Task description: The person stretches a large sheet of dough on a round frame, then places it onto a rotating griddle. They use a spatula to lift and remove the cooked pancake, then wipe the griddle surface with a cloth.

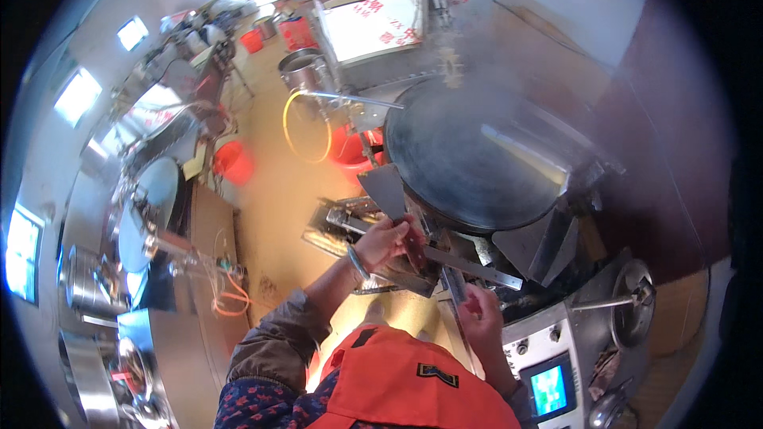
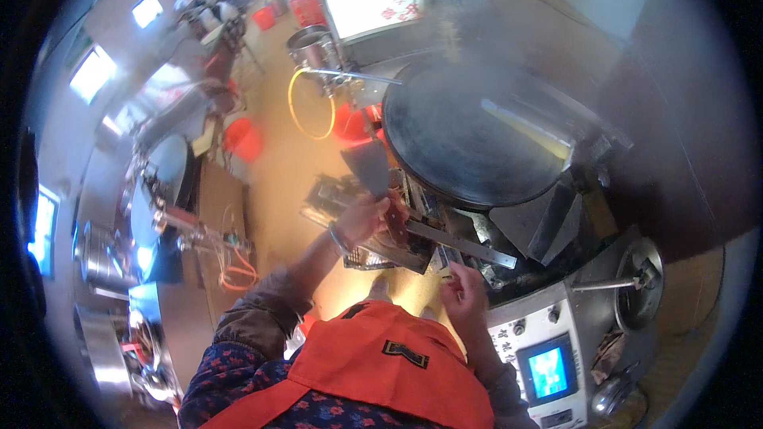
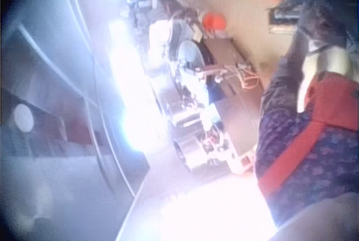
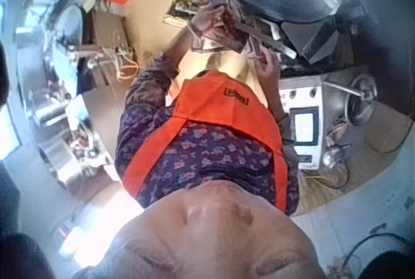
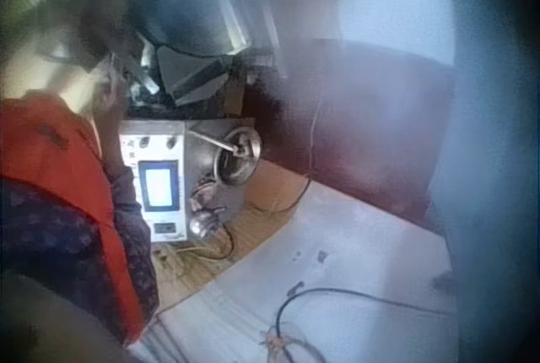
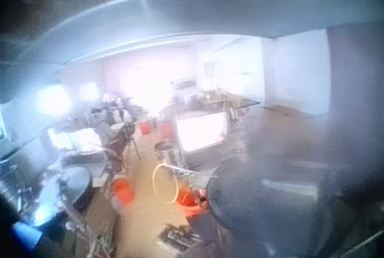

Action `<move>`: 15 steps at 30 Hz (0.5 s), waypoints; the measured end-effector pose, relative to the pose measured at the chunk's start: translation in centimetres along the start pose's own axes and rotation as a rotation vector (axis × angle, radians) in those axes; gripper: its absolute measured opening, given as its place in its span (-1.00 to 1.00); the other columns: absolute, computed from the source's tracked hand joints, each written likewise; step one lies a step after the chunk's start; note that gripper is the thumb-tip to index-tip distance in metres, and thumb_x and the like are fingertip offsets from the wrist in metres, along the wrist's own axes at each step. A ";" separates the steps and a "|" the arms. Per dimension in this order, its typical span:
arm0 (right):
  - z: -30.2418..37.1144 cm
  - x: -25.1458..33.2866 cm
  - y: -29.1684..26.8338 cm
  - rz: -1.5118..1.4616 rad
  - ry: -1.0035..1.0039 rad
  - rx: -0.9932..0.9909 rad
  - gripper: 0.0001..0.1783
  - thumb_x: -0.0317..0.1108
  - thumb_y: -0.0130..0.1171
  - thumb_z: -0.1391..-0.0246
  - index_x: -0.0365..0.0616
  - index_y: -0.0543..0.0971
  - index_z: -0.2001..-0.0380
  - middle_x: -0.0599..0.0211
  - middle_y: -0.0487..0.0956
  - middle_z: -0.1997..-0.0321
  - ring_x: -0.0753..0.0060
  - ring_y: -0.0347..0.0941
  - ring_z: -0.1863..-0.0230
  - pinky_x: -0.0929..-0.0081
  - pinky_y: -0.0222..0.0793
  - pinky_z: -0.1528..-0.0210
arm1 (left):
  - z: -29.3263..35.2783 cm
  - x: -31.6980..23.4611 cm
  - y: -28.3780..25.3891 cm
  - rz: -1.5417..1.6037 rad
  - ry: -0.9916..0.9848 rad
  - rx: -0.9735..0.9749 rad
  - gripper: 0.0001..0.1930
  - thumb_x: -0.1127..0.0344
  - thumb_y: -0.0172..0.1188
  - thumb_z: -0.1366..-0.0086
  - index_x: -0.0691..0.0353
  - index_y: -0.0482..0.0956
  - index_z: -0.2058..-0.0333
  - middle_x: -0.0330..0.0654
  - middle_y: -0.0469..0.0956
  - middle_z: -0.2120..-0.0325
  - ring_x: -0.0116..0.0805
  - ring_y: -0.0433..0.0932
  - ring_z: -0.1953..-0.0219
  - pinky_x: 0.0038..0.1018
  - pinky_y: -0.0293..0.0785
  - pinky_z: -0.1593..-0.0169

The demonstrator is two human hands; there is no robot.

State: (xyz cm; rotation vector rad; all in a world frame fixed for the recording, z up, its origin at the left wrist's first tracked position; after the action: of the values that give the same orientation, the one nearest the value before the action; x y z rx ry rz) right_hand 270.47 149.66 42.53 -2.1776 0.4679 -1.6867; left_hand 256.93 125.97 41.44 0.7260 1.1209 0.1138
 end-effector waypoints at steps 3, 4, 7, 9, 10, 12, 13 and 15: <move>1.9 -1.8 -0.2 -0.079 0.253 -0.171 -0.63 -0.53 0.15 0.07 -0.18 0.47 0.11 0.22 0.43 0.21 0.39 0.47 0.33 0.53 0.43 0.29 | -4.0 -2.8 -3.7 -0.078 -0.121 -0.054 -0.85 0.32 -0.18 -0.41 0.22 0.30 0.14 -0.09 0.52 0.34 -0.24 0.57 0.35 -0.37 0.54 0.26; 2.7 -1.9 -0.3 0.028 0.281 -0.206 -0.64 -0.52 0.14 0.07 -0.18 0.48 0.11 0.22 0.44 0.23 0.39 0.47 0.32 0.52 0.44 0.29 | -5.5 -3.3 -5.2 -0.155 -0.152 -0.079 -0.85 0.31 -0.17 -0.41 0.19 0.35 0.18 -0.14 0.52 0.36 -0.26 0.56 0.35 -0.37 0.54 0.26; 5.2 -1.7 0.5 0.043 0.452 -0.356 -0.69 -0.52 0.10 0.03 -0.19 0.49 0.14 0.23 0.46 0.25 0.39 0.47 0.29 0.49 0.44 0.27 | -12.1 -3.5 -11.6 -0.699 -0.096 -0.137 -0.83 0.25 -0.05 -0.34 0.21 0.38 0.23 -0.11 0.51 0.36 -0.21 0.54 0.30 -0.30 0.49 0.23; 6.6 -1.0 1.4 0.088 0.500 -0.424 -0.71 -0.52 0.10 0.03 -0.20 0.49 0.16 0.23 0.47 0.25 0.39 0.46 0.27 0.49 0.43 0.27 | -18.2 -2.0 -16.9 -0.720 -0.093 -0.160 -0.80 0.24 0.02 -0.29 0.25 0.36 0.22 -0.05 0.51 0.35 -0.11 0.53 0.27 -0.26 0.47 0.19; 7.4 -0.7 1.9 0.099 0.599 -0.432 -0.73 -0.51 0.10 0.02 -0.21 0.50 0.17 0.23 0.47 0.25 0.40 0.46 0.26 0.50 0.43 0.27 | -21.1 -0.9 -19.5 -0.842 -0.096 -0.158 -0.77 0.24 0.06 -0.26 0.27 0.36 0.22 -0.03 0.51 0.34 -0.06 0.52 0.25 -0.24 0.46 0.18; 8.6 0.3 3.3 0.126 0.672 -0.468 -0.75 -0.50 0.09 0.01 -0.20 0.50 0.19 0.23 0.47 0.25 0.40 0.46 0.26 0.50 0.43 0.27 | -25.8 1.0 -24.0 -0.900 0.069 -0.124 -0.70 0.23 0.13 -0.20 0.31 0.34 0.22 0.03 0.51 0.33 0.04 0.51 0.22 -0.20 0.44 0.15; 9.2 0.8 3.8 0.119 0.719 -0.482 -0.76 -0.51 0.09 0.01 -0.20 0.50 0.20 0.23 0.47 0.25 0.40 0.46 0.26 0.50 0.43 0.28 | -27.7 2.2 -25.7 -0.997 0.134 -0.123 -0.69 0.25 0.14 -0.18 0.31 0.32 0.21 0.08 0.52 0.29 0.11 0.50 0.20 -0.17 0.43 0.13; 9.9 1.7 4.9 0.133 0.758 -0.505 -0.76 -0.51 0.10 0.02 -0.20 0.51 0.21 0.23 0.47 0.25 0.40 0.46 0.26 0.50 0.43 0.28 | -30.2 4.3 -28.2 -1.311 0.212 -0.059 -0.65 0.27 0.16 -0.16 0.31 0.27 0.19 0.12 0.52 0.25 0.17 0.48 0.16 -0.13 0.42 0.10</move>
State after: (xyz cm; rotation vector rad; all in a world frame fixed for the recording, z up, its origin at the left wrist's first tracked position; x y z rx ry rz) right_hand 280.23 145.23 39.46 -1.6335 1.3187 -2.4804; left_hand 225.68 120.41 14.62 -0.1800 1.5925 -0.8963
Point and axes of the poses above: each hand's wrist, its own z-axis away from the middle knuckle, its own y-axis out of the palm, x = y × z, the point moved 3 cm from there along -z, towards the middle knuckle
